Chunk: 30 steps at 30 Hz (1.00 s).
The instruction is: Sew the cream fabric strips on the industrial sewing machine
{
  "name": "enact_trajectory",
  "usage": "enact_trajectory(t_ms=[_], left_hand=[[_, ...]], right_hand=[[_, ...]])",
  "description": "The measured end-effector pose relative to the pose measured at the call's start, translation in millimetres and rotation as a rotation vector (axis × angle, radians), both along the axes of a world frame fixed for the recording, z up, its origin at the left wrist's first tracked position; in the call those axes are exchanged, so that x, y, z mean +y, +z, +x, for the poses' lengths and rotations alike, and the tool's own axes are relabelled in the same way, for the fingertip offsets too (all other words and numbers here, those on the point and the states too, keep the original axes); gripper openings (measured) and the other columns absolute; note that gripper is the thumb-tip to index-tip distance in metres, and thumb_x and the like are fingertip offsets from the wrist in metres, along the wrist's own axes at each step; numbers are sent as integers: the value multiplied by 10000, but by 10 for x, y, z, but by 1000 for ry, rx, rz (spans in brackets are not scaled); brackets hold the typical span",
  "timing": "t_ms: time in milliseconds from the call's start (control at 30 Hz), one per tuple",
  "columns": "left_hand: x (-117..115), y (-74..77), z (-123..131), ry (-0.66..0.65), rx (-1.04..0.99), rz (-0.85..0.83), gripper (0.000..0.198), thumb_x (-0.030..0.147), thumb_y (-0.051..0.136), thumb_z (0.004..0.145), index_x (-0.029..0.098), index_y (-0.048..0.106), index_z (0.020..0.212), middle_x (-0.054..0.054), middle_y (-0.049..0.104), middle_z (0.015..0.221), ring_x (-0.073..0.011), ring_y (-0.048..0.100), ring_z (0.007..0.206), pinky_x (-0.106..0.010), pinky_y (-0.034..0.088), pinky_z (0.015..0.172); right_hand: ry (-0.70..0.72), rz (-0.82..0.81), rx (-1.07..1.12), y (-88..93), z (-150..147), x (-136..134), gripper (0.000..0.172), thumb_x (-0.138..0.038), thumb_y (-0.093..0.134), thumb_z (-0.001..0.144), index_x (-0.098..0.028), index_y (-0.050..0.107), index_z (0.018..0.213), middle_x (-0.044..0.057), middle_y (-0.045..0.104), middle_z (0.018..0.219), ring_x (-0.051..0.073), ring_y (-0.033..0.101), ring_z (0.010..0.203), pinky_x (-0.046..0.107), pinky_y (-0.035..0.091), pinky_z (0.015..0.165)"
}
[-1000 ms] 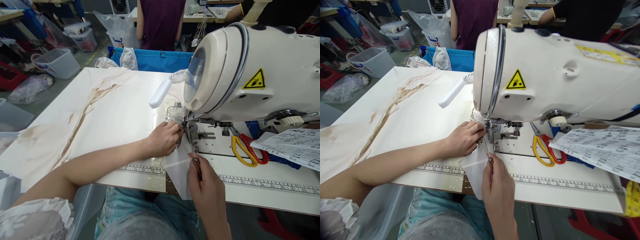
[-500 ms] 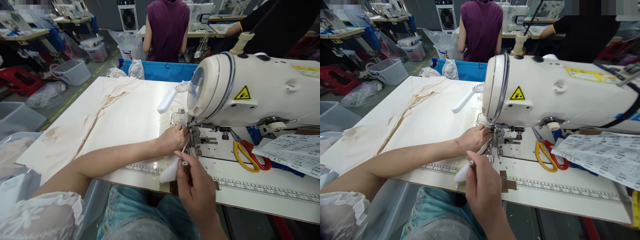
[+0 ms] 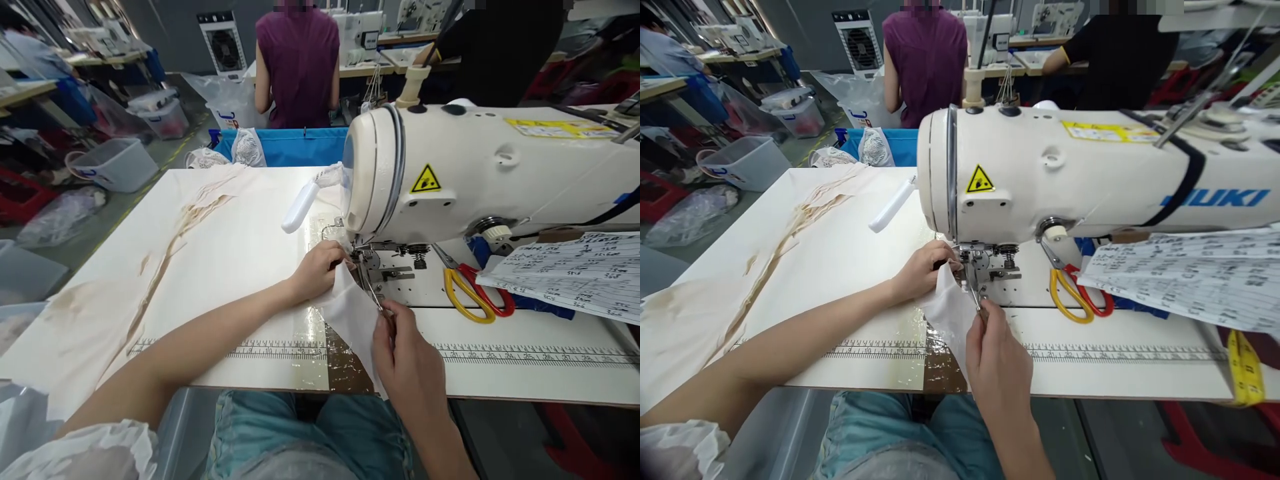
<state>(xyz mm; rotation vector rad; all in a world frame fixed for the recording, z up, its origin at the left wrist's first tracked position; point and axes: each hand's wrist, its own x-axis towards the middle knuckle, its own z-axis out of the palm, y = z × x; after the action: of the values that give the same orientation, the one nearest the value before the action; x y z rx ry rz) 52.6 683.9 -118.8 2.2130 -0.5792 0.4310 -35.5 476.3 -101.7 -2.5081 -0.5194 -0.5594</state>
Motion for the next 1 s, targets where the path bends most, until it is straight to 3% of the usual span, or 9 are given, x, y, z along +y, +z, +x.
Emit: enact_trajectory(t_ms=[133, 600, 1000], left_hand=[[-1, 14, -1, -3, 8, -15, 191, 254, 560, 951, 164, 645, 805, -51, 659, 866, -172, 612, 844, -329, 519, 769], [-3, 19, -5, -8, 25, -10, 178, 223, 546, 952, 166, 666, 833, -51, 659, 874, -178, 609, 864, -337, 513, 782], [-1, 1, 6, -1, 8, 8, 181, 248, 549, 959, 170, 641, 823, -47, 657, 873, -173, 607, 857, -343, 515, 778]], right_hand=[[30, -18, -118, -57, 88, 43, 308, -251, 390, 1024, -111, 654, 1098, 85, 768, 949, 172, 737, 736, 226, 499, 521], [-13, -51, -163, -97, 158, 100, 320, -229, 416, 1004, -94, 702, 1052, 51, 779, 879, 142, 696, 568, 231, 434, 429], [-20, -58, -135, -123, 150, 114, 308, -246, 421, 1006, -119, 695, 1067, 59, 782, 910, 139, 695, 582, 226, 418, 452]])
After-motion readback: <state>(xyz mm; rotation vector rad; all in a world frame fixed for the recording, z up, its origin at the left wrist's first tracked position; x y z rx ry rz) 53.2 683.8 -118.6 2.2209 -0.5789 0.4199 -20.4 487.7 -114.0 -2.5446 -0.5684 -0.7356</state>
